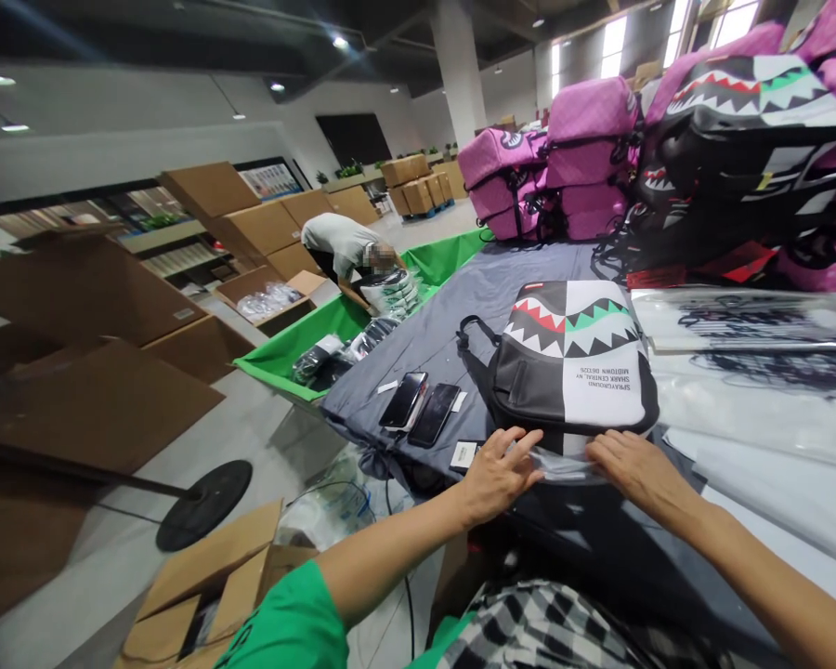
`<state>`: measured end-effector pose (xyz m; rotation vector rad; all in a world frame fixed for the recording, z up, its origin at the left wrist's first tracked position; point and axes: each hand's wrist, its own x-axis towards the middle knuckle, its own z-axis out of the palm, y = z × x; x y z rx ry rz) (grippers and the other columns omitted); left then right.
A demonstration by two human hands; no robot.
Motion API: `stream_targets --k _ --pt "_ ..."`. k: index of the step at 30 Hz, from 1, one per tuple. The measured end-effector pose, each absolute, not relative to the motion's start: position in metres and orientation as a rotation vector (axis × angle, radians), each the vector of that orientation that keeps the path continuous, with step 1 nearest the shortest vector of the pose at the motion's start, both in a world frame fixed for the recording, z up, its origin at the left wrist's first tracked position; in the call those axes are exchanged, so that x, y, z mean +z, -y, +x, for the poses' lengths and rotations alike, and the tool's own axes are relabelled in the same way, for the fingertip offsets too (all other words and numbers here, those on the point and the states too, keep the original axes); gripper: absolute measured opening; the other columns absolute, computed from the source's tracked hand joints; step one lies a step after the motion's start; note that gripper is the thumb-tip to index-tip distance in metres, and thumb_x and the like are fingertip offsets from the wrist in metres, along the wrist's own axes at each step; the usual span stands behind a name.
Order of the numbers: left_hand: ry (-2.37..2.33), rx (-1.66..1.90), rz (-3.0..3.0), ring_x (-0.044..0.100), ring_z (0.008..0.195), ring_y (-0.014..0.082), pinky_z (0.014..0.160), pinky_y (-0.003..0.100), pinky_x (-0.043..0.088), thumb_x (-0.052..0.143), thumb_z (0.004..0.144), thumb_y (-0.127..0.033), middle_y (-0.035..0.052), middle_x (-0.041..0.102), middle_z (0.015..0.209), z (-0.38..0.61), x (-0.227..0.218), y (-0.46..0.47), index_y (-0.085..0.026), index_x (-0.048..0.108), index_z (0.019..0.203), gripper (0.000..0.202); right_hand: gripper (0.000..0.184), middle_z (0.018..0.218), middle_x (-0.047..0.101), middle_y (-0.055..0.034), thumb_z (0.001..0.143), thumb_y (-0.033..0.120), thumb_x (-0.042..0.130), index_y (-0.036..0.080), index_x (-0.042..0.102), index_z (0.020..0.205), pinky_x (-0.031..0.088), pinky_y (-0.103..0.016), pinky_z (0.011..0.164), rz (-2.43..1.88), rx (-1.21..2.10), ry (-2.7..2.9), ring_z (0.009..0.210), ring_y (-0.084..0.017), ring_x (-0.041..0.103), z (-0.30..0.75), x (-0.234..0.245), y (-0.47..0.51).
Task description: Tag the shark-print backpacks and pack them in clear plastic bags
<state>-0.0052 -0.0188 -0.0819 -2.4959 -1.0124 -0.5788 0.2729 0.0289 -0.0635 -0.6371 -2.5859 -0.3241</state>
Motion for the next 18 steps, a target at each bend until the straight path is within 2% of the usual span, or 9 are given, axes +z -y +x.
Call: stream_targets --k 2,4,7,10,12,14,16,18 --pt "0.873 -0.652 -2.437 0.059 0.114 0.0224 0.097 0.039 0.051 0.054 0.100 -0.023 0.0091 0.068 0.126 0.000 -0.082 0.024 -0.018 0.070 0.110 0.020 0.024 0.084 0.061 -0.0027 0.101 0.011 0.036 0.020 0.058 0.102 0.038 -0.032 0.065 -0.622 -0.324 2.597 0.070 -0.019 0.054 0.273 -0.064 -0.030" --pt "0.776 -0.674 -2.490 0.063 0.100 0.0182 0.091 0.033 0.053 0.049 0.101 -0.016 0.0081 0.071 0.110 0.009 -0.084 0.028 -0.015 0.063 0.123 0.026 0.027 0.091 0.062 -0.0038 0.099 0.009 0.036 0.022 0.059 0.106 0.040 -0.032 0.067 -0.613 -0.285 2.627 0.075 -0.019 0.056 0.273 -0.064 -0.028" --pt "0.814 -0.624 -2.666 0.063 0.078 0.0157 0.072 0.028 0.055 0.044 0.103 -0.020 0.0050 0.070 0.087 0.022 -0.090 0.027 -0.010 0.063 0.115 0.023 0.025 0.090 0.061 -0.0036 0.099 0.012 0.037 0.023 0.058 0.096 0.041 -0.031 0.064 -0.691 -0.185 2.655 0.075 -0.019 0.057 0.274 -0.062 -0.025" --pt "0.915 -0.628 -2.795 0.064 0.072 0.0149 0.068 0.026 0.055 0.040 0.106 -0.024 0.0023 0.067 0.079 0.022 -0.095 0.021 -0.013 0.062 0.109 0.025 0.024 0.090 0.061 -0.0032 0.101 0.016 0.036 0.024 0.057 0.094 0.042 -0.028 0.059 -0.755 -0.001 2.680 0.072 -0.017 0.058 0.275 -0.058 -0.024" --pt "0.987 -0.669 -2.841 0.066 0.076 0.0135 0.070 0.024 0.055 0.038 0.106 -0.022 0.0034 0.069 0.086 0.017 -0.093 0.016 -0.013 0.060 0.115 0.025 0.024 0.091 0.062 -0.0030 0.102 0.017 0.034 0.024 0.057 0.097 0.042 -0.026 0.057 -0.760 0.102 2.678 0.070 -0.016 0.059 0.276 -0.056 -0.025" --pt "1.083 -0.710 -2.809 0.067 0.085 0.0135 0.074 0.023 0.055 0.040 0.106 -0.022 0.0070 0.070 0.102 0.011 -0.088 0.011 -0.013 0.057 0.121 0.025 0.024 0.087 0.062 -0.0025 0.104 0.019 0.034 0.023 0.057 0.097 0.042 -0.026 0.056 -0.733 0.103 2.649 0.066 -0.015 0.058 0.277 -0.056 -0.027" --pt "1.087 -0.705 -2.757 0.065 0.100 0.0168 0.083 0.028 0.054 0.047 0.104 -0.028 0.0100 0.068 0.120 0.008 -0.080 0.006 -0.013 0.054 0.129 0.030 0.024 0.083 0.061 -0.0019 0.104 0.019 0.035 0.023 0.058 0.096 0.041 -0.026 0.057 -0.671 0.026 2.603 0.065 -0.015 0.057 0.279 -0.059 -0.027" --pt "0.961 -0.624 -2.790 0.060 0.114 0.0196 0.093 0.032 0.051 0.053 0.102 -0.033 0.0092 0.064 0.131 0.008 -0.072 -0.001 -0.015 0.047 0.139 0.042 0.023 0.083 0.060 -0.0015 0.103 0.015 0.039 0.023 0.060 0.097 0.040 -0.025 0.059 -0.585 -0.078 2.531 0.066 -0.015 0.055 0.281 -0.064 -0.026"
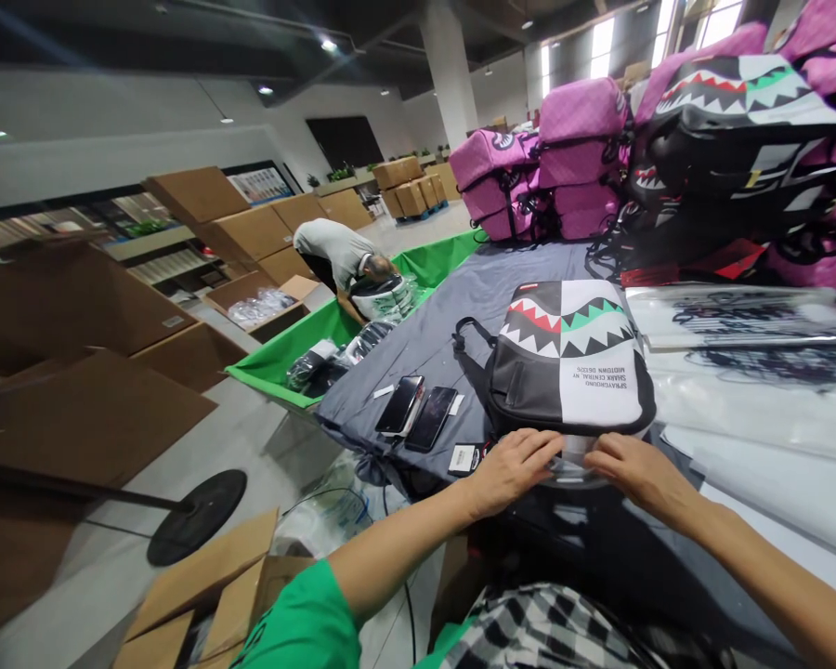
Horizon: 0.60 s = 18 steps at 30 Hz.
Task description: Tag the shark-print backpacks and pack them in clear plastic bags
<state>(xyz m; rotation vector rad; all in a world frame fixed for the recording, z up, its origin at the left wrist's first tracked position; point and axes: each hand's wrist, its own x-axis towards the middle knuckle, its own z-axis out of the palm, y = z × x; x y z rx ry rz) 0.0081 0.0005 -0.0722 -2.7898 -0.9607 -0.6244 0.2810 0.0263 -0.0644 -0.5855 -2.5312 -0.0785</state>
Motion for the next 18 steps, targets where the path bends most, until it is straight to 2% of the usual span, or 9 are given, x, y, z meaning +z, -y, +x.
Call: stream_targets --k 2,4,7,9,11,14,16,18 --pt "0.877 -0.481 -2.868 0.056 0.118 0.0193 0.093 0.032 0.047 0.055 0.102 -0.034 0.0067 0.065 0.133 0.011 -0.065 -0.007 -0.016 0.041 0.145 0.049 0.026 0.087 0.061 -0.0018 0.100 0.007 0.041 0.023 0.062 0.101 0.040 -0.025 0.063 -0.515 -0.158 2.462 0.069 -0.014 0.054 0.285 -0.070 -0.025" --pt "0.878 -0.311 -2.931 0.057 0.113 0.0187 0.086 0.031 0.046 0.056 0.101 -0.036 0.0048 0.069 0.122 0.013 -0.059 -0.012 -0.016 0.046 0.140 0.045 0.031 0.091 0.062 -0.0023 0.098 0.003 0.042 0.024 0.062 0.108 0.040 -0.026 0.066 -0.463 -0.196 2.452 0.072 -0.014 0.054 0.289 -0.073 -0.024" --pt "0.871 -0.172 -2.947 0.059 0.099 0.0190 0.076 0.032 0.042 0.058 0.099 -0.044 0.0027 0.071 0.100 0.013 -0.056 -0.018 -0.018 0.063 0.112 0.029 0.026 0.089 0.061 -0.0027 0.103 0.010 0.040 0.024 0.060 0.113 0.041 -0.028 0.066 -0.480 -0.224 2.517 0.072 -0.015 0.056 0.293 -0.072 -0.027" --pt "0.773 -0.241 -2.924 0.058 0.095 0.0185 0.074 0.031 0.042 0.054 0.101 -0.044 0.0027 0.068 0.089 0.009 -0.056 -0.022 -0.018 0.065 0.096 0.029 0.021 0.084 0.058 -0.0021 0.106 0.020 0.037 0.022 0.059 0.106 0.039 -0.028 0.061 -0.535 -0.216 2.600 0.067 -0.015 0.055 0.294 -0.068 -0.031" --pt "0.563 -0.378 -2.895 0.058 0.093 0.0173 0.082 0.031 0.045 0.048 0.104 -0.040 0.0029 0.065 0.082 0.003 -0.056 -0.027 -0.017 0.065 0.090 0.032 0.021 0.081 0.056 -0.0010 0.106 0.025 0.038 0.022 0.056 0.095 0.037 -0.028 0.057 -0.567 -0.198 2.696 0.063 -0.015 0.054 0.293 -0.064 -0.035" --pt "0.102 -0.512 -2.857 0.057 0.084 0.0142 0.100 0.031 0.043 0.044 0.106 -0.027 0.0006 0.058 0.074 -0.003 -0.054 -0.038 -0.018 0.066 0.088 0.030 0.013 0.084 0.057 -0.0007 0.098 0.018 0.046 0.024 0.053 0.089 0.034 -0.031 0.056 -0.561 -0.282 2.793 0.062 -0.015 0.053 0.289 -0.061 -0.040" --pt "-0.109 -0.509 -2.821 0.054 0.073 0.0125 0.091 0.028 0.048 0.047 0.104 -0.022 -0.0012 0.054 0.070 -0.003 -0.053 -0.046 -0.019 0.067 0.088 0.026 0.013 0.082 0.056 -0.0002 0.092 0.013 0.049 0.024 0.051 0.087 0.028 -0.034 0.053 -0.523 -0.371 2.827 0.061 -0.017 0.050 0.284 -0.059 -0.041" --pt "-0.224 -0.473 -2.788 0.049 0.063 0.0111 0.067 0.024 0.046 0.049 0.103 -0.022 -0.0025 0.050 0.066 -0.002 -0.054 -0.052 -0.020 0.066 0.086 0.024 0.016 0.079 0.055 0.0008 0.091 0.010 0.052 0.024 0.049 0.085 0.022 -0.035 0.052 -0.495 -0.412 2.849 0.062 -0.017 0.049 0.278 -0.055 -0.038"
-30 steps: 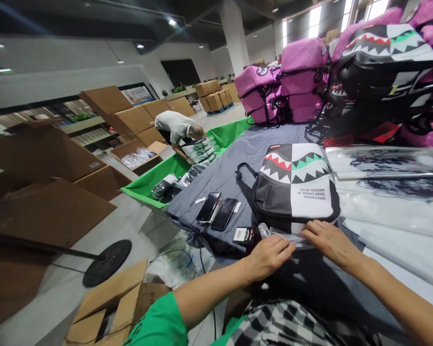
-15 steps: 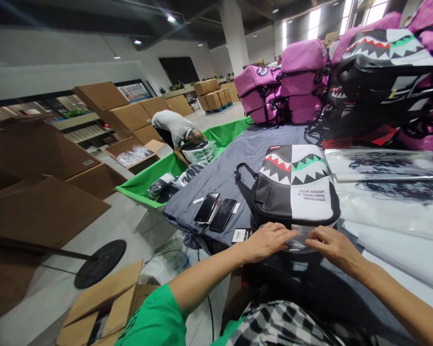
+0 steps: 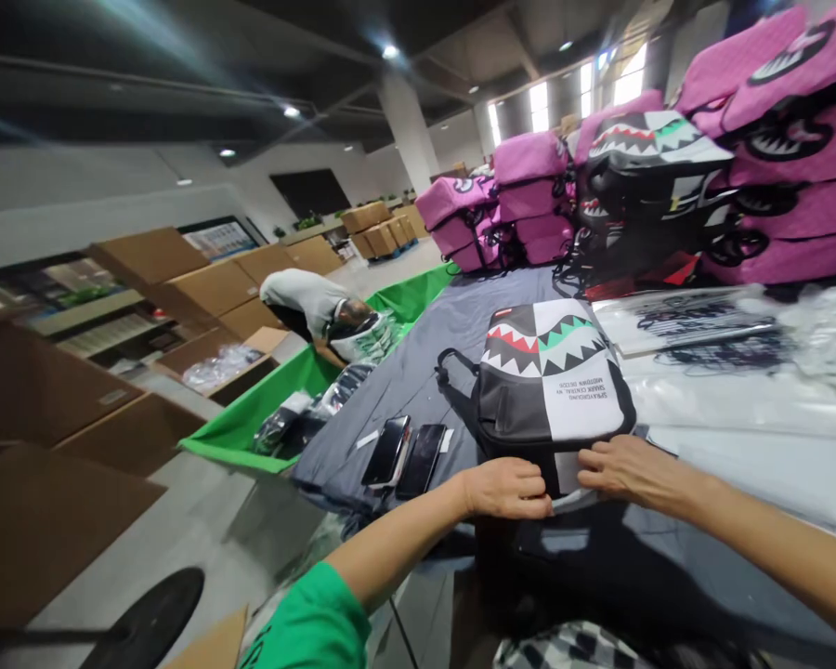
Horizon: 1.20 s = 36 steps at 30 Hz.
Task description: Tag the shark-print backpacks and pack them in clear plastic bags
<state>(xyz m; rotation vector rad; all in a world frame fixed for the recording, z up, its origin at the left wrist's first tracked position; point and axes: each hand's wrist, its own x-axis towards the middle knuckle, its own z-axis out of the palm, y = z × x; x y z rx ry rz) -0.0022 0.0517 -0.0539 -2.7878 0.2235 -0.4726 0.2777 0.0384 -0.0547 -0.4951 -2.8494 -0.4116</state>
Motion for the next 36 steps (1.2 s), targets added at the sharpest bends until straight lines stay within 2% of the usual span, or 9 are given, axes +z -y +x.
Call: stream_targets --k 2,6,12,18,20,23,26,29,36 --pt "-0.291 -0.430 -2.764 0.043 0.054 0.0098 0.051 0.023 0.036 0.051 0.102 -0.024 -0.0038 0.045 0.062 -0.001 -0.056 -0.054 -0.021 0.064 0.081 0.025 0.020 0.077 0.054 0.0014 0.091 0.006 0.052 0.024 0.047 0.084 0.021 -0.036 0.052 -0.504 -0.433 2.868 0.063 -0.017 0.049 0.272 -0.048 -0.032" --pt "-0.325 -0.512 -2.656 0.039 0.051 0.0090 0.045 0.024 0.027 0.057 0.098 -0.021 -0.0045 0.043 0.060 -0.002 -0.060 -0.046 -0.020 0.062 0.079 0.019 0.023 0.078 0.053 0.0007 0.093 0.002 0.047 0.022 0.047 0.082 0.025 -0.035 0.054 -0.518 -0.570 2.805 0.067 -0.017 0.049 0.266 -0.037 -0.016" --pt "-0.180 -0.799 -2.514 0.045 0.055 0.0099 0.049 0.026 0.035 0.060 0.088 -0.017 -0.0003 0.054 0.069 -0.015 -0.077 -0.019 -0.013 0.068 0.089 0.009 0.024 0.073 0.055 0.0002 0.099 0.005 0.039 0.018 0.058 0.094 0.036 -0.033 0.060 -0.483 -0.756 2.538 0.064 -0.016 0.048 0.277 -0.058 0.008" --pt "0.025 -0.752 -2.554 0.059 0.067 0.0142 0.061 0.030 0.048 0.056 0.090 -0.012 0.0053 0.067 0.079 -0.031 -0.092 0.001 -0.010 0.069 0.107 0.022 0.035 0.106 0.071 -0.0077 0.097 0.003 0.042 0.020 0.064 0.118 0.055 -0.033 0.081 -0.761 -0.505 2.173 0.095 -0.018 0.067 0.278 -0.110 0.038" --pt "0.068 -0.753 -2.616 0.057 0.060 0.0129 0.056 0.029 0.046 0.054 0.093 -0.013 0.0038 0.067 0.075 -0.023 -0.085 0.003 -0.009 0.067 0.113 0.024 0.030 0.109 0.070 -0.0078 0.097 0.011 0.049 0.024 0.064 0.120 0.058 -0.033 0.081 -0.946 -0.226 1.943 0.096 -0.019 0.068 0.265 -0.125 0.049" --pt "0.463 -0.617 -2.800 0.063 0.066 0.0149 0.060 0.028 0.049 0.048 0.099 -0.021 0.0070 0.071 0.085 0.008 -0.069 0.000 -0.013 0.065 0.116 0.025 0.013 0.095 0.068 -0.0061 0.097 0.034 0.058 0.024 0.066 0.096 0.060 -0.033 0.075 -1.166 0.312 1.498 0.086 -0.021 0.068 0.239 -0.138 0.056" --pt "1.107 -0.188 -3.024 0.069 0.081 0.0196 0.068 0.028 0.051 0.045 0.103 -0.031 0.0087 0.074 0.094 0.041 -0.053 -0.006 -0.015 0.068 0.105 0.028 0.037 0.074 0.059 -0.0005 0.092 0.058 0.059 0.024 0.055 0.082 0.057 -0.031 0.057 -1.275 0.648 1.160 0.063 -0.019 0.062 0.223 -0.141 0.048" --pt "1.426 0.152 -3.234 0.070 0.075 0.0191 0.067 0.025 0.048 0.038 0.106 -0.038 0.0048 0.074 0.082 0.054 -0.043 -0.007 -0.017 0.070 0.093 0.040 0.044 0.072 0.057 0.0011 0.086 0.067 0.062 0.024 0.053 0.085 0.051 -0.029 0.051 -1.325 0.666 1.090 0.058 -0.017 0.058 0.223 -0.137 0.035" --pt "1.659 0.170 -3.358 0.069 0.072 0.0168 0.064 0.021 0.043 0.047 0.103 -0.038 0.0033 0.074 0.075 0.049 -0.043 -0.002 -0.018 0.072 0.097 0.033 0.045 0.072 0.060 -0.0014 0.086 0.069 0.058 0.024 0.059 0.081 0.051 -0.035 0.063 -1.338 0.652 1.056 0.065 -0.021 0.057 0.229 -0.134 0.031"
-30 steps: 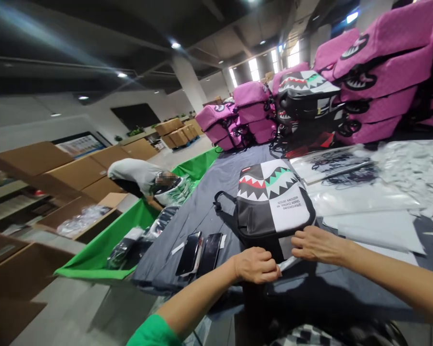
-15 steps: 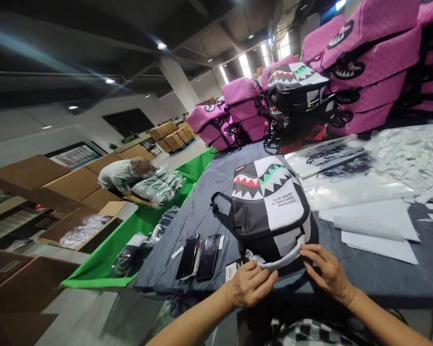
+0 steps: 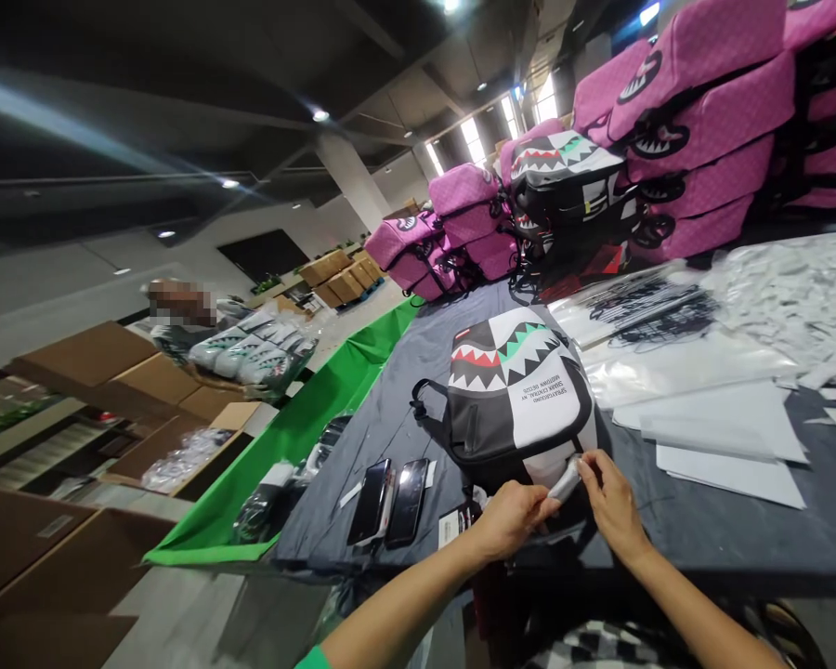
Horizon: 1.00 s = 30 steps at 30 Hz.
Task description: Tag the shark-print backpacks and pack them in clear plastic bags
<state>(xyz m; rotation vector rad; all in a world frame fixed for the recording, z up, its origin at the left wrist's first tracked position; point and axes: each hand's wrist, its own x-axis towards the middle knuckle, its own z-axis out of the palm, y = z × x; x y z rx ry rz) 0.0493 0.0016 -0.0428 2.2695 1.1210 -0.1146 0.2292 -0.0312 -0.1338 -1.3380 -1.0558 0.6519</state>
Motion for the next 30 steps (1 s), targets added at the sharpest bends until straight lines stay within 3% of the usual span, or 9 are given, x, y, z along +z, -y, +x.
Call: stream_targets --k 6,10,13,15,17,20,24,26,30 --pt "-1.197 -0.177 2.394 0.063 0.068 0.0146 0.059 0.022 0.035 0.061 0.096 -0.040 -0.0001 0.071 0.074 0.058 -0.039 -0.001 -0.022 0.074 0.092 0.022 0.045 0.069 0.063 -0.0036 0.098 0.065 0.032 0.026 0.052 0.085 0.054 -0.036 0.052 -1.227 0.789 0.989 0.063 -0.024 0.064 0.214 -0.154 0.027" --pt "-1.222 -0.141 2.425 0.059 0.064 0.0125 0.057 0.022 0.031 0.065 0.093 -0.043 -0.0024 0.069 0.071 0.061 -0.043 -0.003 -0.024 0.074 0.090 0.022 0.041 0.063 0.060 -0.0007 0.095 0.064 0.048 0.026 0.053 0.080 0.054 -0.034 0.050 -1.245 0.780 1.085 0.057 -0.022 0.061 0.239 -0.143 0.025" --pt "-1.177 -0.080 2.521 0.062 0.065 0.0139 0.057 0.022 0.033 0.064 0.093 -0.048 -0.0014 0.071 0.073 0.065 -0.059 -0.004 -0.024 0.074 0.092 0.026 0.022 0.089 0.068 -0.0058 0.097 0.046 0.057 0.024 0.060 0.101 0.058 -0.037 0.071 -1.249 0.452 1.427 0.081 -0.024 0.067 0.256 -0.122 0.032" --pt "-1.103 -0.020 2.667 0.064 0.067 0.0167 0.057 0.025 0.037 0.062 0.094 -0.050 0.0028 0.073 0.076 0.065 -0.072 -0.006 -0.020 0.073 0.092 0.032 0.026 0.110 0.068 -0.0104 0.101 0.032 0.050 0.023 0.056 0.125 0.057 -0.039 0.084 -1.122 0.150 1.841 0.099 -0.024 0.066 0.255 -0.109 0.036" --pt "-0.934 0.073 2.866 0.065 0.068 0.0189 0.060 0.028 0.042 0.058 0.097 -0.048 0.0062 0.073 0.075 0.057 -0.083 -0.009 -0.016 0.072 0.090 0.035 0.034 0.106 0.069 -0.0108 0.101 0.024 0.046 0.019 0.050 0.135 0.055 -0.037 0.078 -0.981 -0.069 2.150 0.091 -0.023 0.067 0.248 -0.103 0.034" --pt "-0.656 0.340 3.146 0.065 0.073 0.0181 0.069 0.031 0.048 0.050 0.103 -0.039 0.0053 0.073 0.075 0.020 -0.094 -0.019 -0.017 0.072 0.103 0.032 0.019 0.079 0.064 -0.0048 0.100 0.022 0.049 0.016 0.057 0.116 0.047 -0.034 0.063 -0.926 -0.298 2.281 0.067 -0.021 0.060 0.240 -0.103 0.026" --pt "-0.681 0.817 3.295 0.066 0.092 0.0143 0.083 0.029 0.051 0.042 0.104 -0.020 0.0057 0.076 0.103 -0.053 -0.112 -0.025 -0.022 0.066 0.123 0.030 0.008 0.073 0.059 -0.0018 0.097 0.018 0.050 0.020 0.057 0.094 0.040 -0.032 0.063 -0.845 -0.339 2.308 0.064 -0.019 0.055 0.245 -0.102 0.018" --pt "-0.784 0.983 3.278 0.066 0.095 0.0136 0.086 0.029 0.051 0.043 0.102 -0.016 0.0055 0.076 0.104 -0.078 -0.123 -0.019 -0.023 0.069 0.116 0.030 0.010 0.074 0.060 -0.0016 0.097 0.016 0.048 0.020 0.057 0.094 0.039 -0.032 0.064 -0.817 -0.333 2.282 0.065 -0.019 0.055 0.248 -0.099 0.018" --pt "-1.119 1.238 2.935 0.065 0.079 0.0144 0.078 0.031 0.052 0.046 0.102 -0.024 0.0049 0.074 0.086 -0.074 -0.133 0.007 -0.020 0.069 0.096 0.024 0.014 0.073 0.058 -0.0003 0.100 0.017 0.045 0.021 0.056 0.092 0.039 -0.032 0.064 -0.777 -0.366 2.228 0.064 -0.017 0.054 0.252 -0.096 0.019"
